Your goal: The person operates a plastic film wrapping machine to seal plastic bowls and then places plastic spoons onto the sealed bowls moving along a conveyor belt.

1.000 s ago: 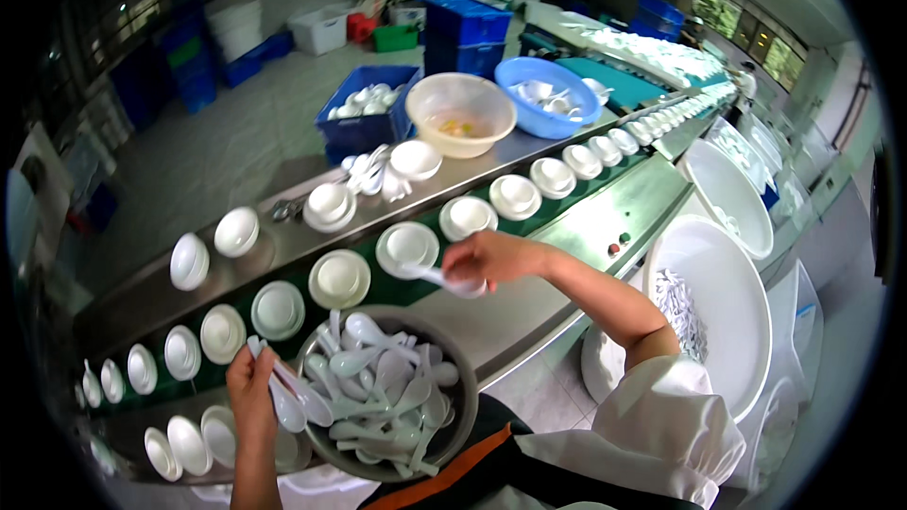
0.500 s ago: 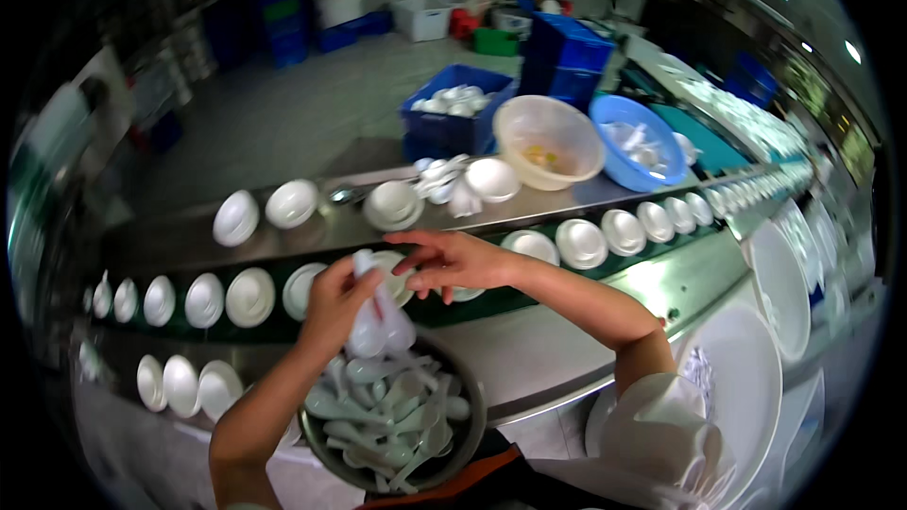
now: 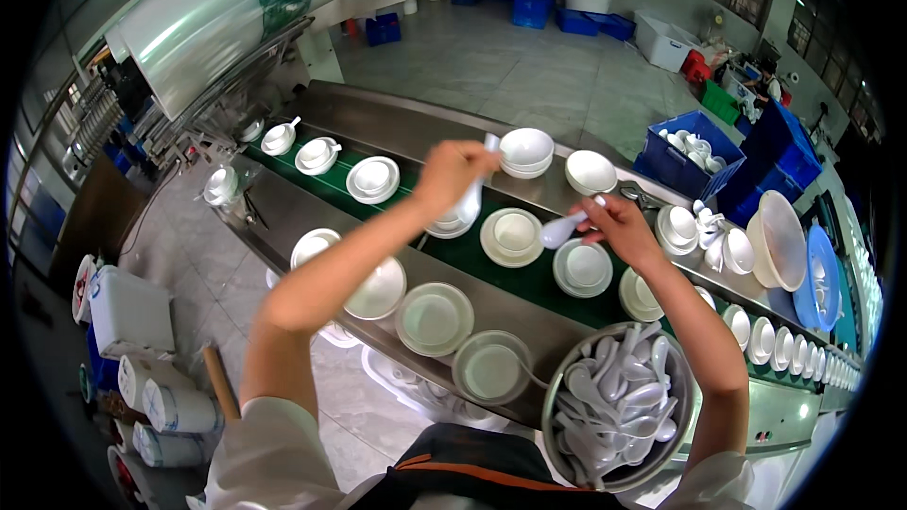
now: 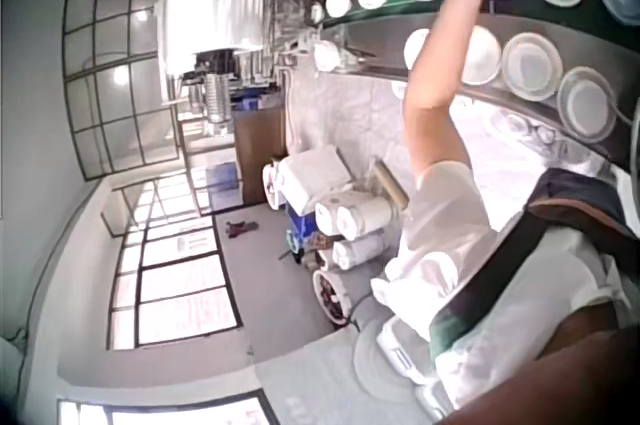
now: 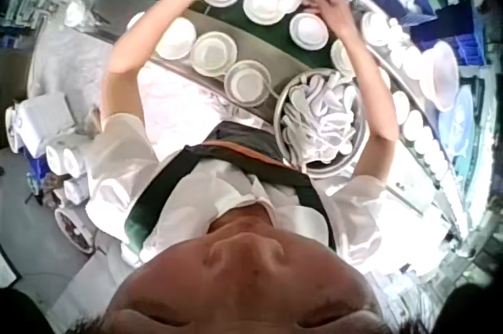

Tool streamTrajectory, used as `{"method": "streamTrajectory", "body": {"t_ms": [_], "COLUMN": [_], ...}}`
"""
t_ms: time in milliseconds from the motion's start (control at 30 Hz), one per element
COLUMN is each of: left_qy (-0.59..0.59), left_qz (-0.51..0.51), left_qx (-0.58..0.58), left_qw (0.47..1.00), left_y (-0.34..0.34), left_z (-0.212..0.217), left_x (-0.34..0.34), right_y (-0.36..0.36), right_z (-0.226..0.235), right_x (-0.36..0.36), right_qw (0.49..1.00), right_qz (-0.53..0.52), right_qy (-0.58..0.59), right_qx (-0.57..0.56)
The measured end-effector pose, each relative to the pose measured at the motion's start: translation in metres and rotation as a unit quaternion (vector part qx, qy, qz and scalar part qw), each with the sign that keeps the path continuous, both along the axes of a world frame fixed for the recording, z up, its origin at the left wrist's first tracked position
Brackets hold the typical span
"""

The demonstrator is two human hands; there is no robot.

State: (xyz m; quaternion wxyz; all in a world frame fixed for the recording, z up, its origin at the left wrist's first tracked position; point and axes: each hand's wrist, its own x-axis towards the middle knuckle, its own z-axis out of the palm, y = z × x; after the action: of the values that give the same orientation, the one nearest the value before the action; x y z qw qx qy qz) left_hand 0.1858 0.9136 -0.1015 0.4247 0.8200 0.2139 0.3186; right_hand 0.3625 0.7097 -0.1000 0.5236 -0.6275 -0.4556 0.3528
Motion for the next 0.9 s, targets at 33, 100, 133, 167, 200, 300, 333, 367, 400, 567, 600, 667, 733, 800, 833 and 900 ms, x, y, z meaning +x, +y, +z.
{"method": "streamTrajectory", "body": {"t_ms": [33, 100, 133, 167, 200, 300, 333, 367, 400, 567, 600, 667, 733, 800, 833, 900], "left_qy": [0.019, 0.134, 0.170, 0.183, 0.200, 0.185, 0.210, 0.212, 0.209, 0.341, 0.361, 0.403, 0.494, 0.378, 0.311, 0.213], "left_qz": [0.051, 0.112, 0.136, 0.140, 0.148, 0.100, 0.077, 0.067, 0.059, -0.063, -0.075, -0.047, 0.006, 0.022, -0.013, -0.113], "left_qx": [0.038, 0.126, 0.126, 0.134, 0.138, 0.174, 0.200, 0.221, 0.219, 0.215, 0.247, 0.224, 0.264, 0.367, 0.347, 0.226], "left_qw": [0.998, 0.977, 0.968, 0.964, 0.959, 0.962, 0.954, 0.950, 0.951, 0.913, 0.896, 0.886, 0.829, 0.849, 0.885, 0.944], "left_y": [0.035, 0.096, 0.123, 0.143, 0.158, 0.185, 0.187, 0.187, 0.190, 0.201, 0.202, 0.206, 0.183, 0.160, 0.129, 0.056], "left_z": [0.001, 0.011, 0.010, 0.008, 0.003, -0.029, -0.037, -0.044, -0.052, -0.077, -0.080, -0.080, -0.059, -0.052, -0.041, -0.009], "left_x": [-0.011, -0.038, -0.050, -0.051, -0.051, -0.058, -0.054, -0.052, -0.054, -0.050, -0.051, -0.059, -0.066, -0.079, -0.069, -0.051], "right_y": [0.022, 0.065, 0.087, 0.100, 0.116, 0.151, 0.159, 0.165, 0.170, 0.170, 0.166, 0.152, 0.126, 0.077, 0.042, -0.025], "right_z": [-0.006, -0.013, -0.016, -0.021, -0.032, -0.053, -0.066, -0.079, -0.089, -0.116, -0.114, -0.087, -0.062, -0.018, 0.001, 0.022], "right_x": [-0.006, -0.023, -0.035, -0.040, -0.041, -0.058, -0.060, -0.061, -0.062, -0.050, -0.047, -0.043, -0.029, -0.016, -0.005, 0.012], "right_qw": [1.000, 0.997, 0.993, 0.991, 0.989, 0.983, 0.981, 0.980, 0.979, 0.948, 0.948, 0.920, 0.925, 0.937, 0.930, 0.905], "right_qz": [-0.004, -0.026, -0.042, -0.051, -0.055, -0.078, -0.089, -0.088, -0.085, -0.067, -0.061, -0.032, -0.017, 0.048, 0.056, 0.083], "right_qy": [-0.012, -0.059, -0.094, -0.094, -0.090, -0.139, -0.128, -0.132, -0.136, -0.309, -0.311, -0.390, -0.372, -0.346, -0.360, -0.396], "right_qx": [0.006, 0.034, 0.057, 0.080, 0.101, 0.095, 0.118, 0.123, 0.127, 0.030, 0.021, -0.005, 0.071, 0.011, -0.044, -0.133]}}
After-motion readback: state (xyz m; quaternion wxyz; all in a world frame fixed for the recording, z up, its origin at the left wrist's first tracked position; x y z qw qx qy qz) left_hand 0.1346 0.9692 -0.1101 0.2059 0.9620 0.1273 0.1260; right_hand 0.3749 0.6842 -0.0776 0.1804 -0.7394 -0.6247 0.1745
